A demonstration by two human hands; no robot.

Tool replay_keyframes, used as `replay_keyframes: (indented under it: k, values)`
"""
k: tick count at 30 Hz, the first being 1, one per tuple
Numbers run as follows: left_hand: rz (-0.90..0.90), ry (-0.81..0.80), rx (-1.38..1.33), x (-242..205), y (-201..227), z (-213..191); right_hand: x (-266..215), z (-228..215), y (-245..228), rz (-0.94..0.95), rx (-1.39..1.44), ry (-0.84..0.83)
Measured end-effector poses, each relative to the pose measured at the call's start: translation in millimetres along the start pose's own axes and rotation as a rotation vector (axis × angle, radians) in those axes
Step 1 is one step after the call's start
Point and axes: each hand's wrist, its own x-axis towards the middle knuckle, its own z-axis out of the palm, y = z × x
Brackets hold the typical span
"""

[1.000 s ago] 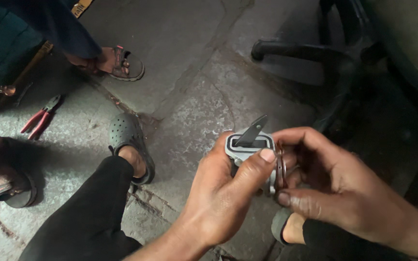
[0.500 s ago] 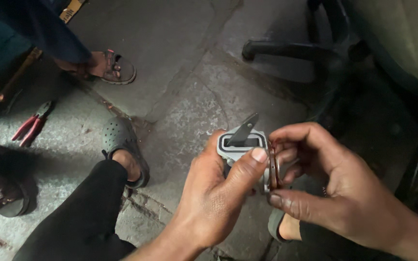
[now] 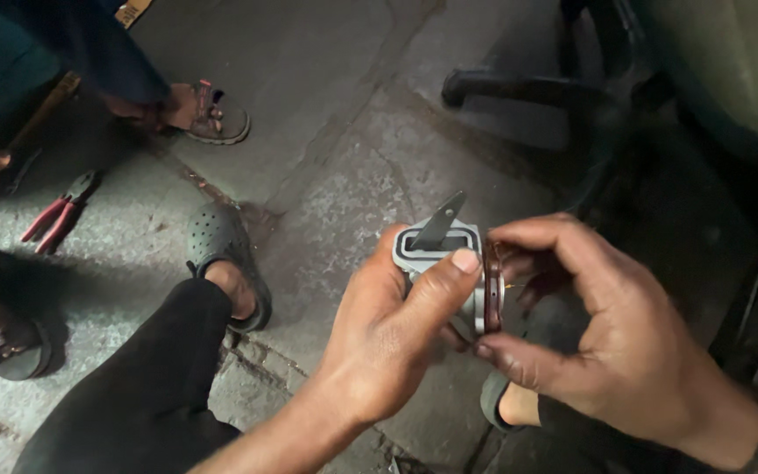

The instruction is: The person assembles a small mechanical part by inserting a red circular component into a silver housing. They repeatedly fit and remove the red part to check alignment, then insert a small metal pin into the assembly. The person handles the components by hand without using tools.

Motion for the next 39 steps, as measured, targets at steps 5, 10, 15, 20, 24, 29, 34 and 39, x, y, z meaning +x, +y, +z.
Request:
replay_keyframes:
  k: [5,10,15,20,24,29,34,39]
  values:
    - [0.108,-0.021,0.004,1.1,-7.3,-5.2,3.5,-0.6,14.7,0.099,0.219,-0.07]
    - [0.083,-0.001,0.05,2.2,-8.0,-7.2,9.3,-3.1,30.6,0.336,0.794,-0.169]
    - [0.019,-0.016,-0.047,5.4,-4.0,-5.9,6.5,-4.1,29.6,0.255,0.591,-0.159]
    - [-0.067,-0.019,-0.212,11.1,-4.5,-7.6,4.3,-8.4,25.3,0.19,0.357,-0.122]
    - [-0.079,-0.073,-0.313,12.8,-5.5,-12.8,9.0,-8.2,32.0,0.255,0.631,-0.146]
    - [-0.157,-0.131,-0.453,14.0,-6.4,-17.5,10.3,-9.5,33.0,0.248,0.674,-0.162]
    - [-0.238,-0.181,-0.588,11.7,-4.4,-20.1,10.2,-5.7,24.4,0.192,0.598,-0.134]
    - [-0.223,-0.292,-0.635,11.5,-7.2,-23.2,7.6,-7.1,16.2,0.19,0.533,-0.129]
